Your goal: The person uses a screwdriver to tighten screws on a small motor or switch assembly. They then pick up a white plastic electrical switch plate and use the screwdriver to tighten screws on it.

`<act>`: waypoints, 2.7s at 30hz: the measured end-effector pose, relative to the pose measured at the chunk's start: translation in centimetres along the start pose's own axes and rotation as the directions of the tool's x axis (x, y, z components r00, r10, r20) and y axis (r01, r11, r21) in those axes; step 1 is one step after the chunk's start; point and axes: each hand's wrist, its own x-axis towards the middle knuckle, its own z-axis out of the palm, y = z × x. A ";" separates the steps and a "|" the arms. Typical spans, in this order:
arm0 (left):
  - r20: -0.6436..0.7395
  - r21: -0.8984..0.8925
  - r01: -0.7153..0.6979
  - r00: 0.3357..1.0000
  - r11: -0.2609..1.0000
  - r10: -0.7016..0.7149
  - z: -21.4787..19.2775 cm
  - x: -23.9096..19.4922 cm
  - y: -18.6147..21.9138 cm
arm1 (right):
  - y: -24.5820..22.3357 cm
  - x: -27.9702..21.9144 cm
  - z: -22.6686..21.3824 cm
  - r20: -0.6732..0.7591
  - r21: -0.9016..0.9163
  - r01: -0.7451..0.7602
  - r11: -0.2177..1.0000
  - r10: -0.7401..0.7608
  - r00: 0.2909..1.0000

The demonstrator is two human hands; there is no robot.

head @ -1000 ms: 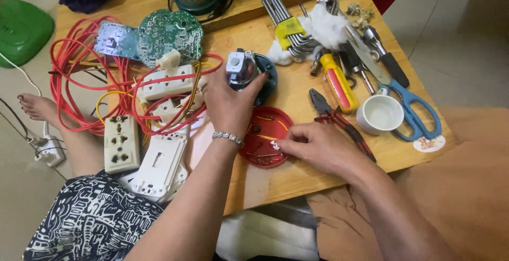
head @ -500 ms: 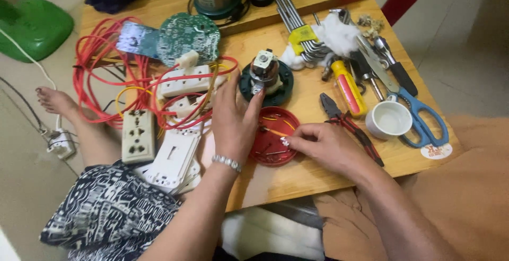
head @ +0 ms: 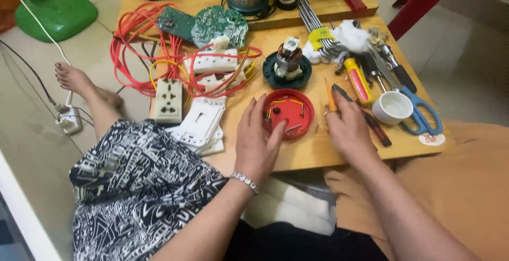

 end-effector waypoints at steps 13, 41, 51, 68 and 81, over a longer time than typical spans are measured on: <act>0.158 0.112 0.090 0.982 0.990 -0.107 -0.6 -0.1 1.2 | 0.9 -2.0 1.8 -0.175 -0.209 0.180 0.961 -0.218 0.960; 0.144 0.170 0.045 0.987 0.984 -0.070 -0.5 -0.1 1.7 | -0.5 -1.6 1.3 -0.100 -0.100 0.058 0.993 -0.068 0.993; 0.167 0.192 0.063 0.981 0.979 -0.096 -0.4 0.1 1.9 | -1.6 -2.0 1.3 -0.146 -0.019 0.034 0.999 -0.036 0.989; 0.139 0.209 0.038 0.988 0.977 -0.068 0.3 0.1 0.9 | -2.0 -2.2 1.3 -0.200 -0.085 0.140 0.986 -0.155 0.968; 0.068 0.184 -0.067 0.996 0.981 0.055 0.5 -0.2 0.5 | 0.8 2.6 0.5 -0.462 -0.435 0.332 0.837 -0.524 0.716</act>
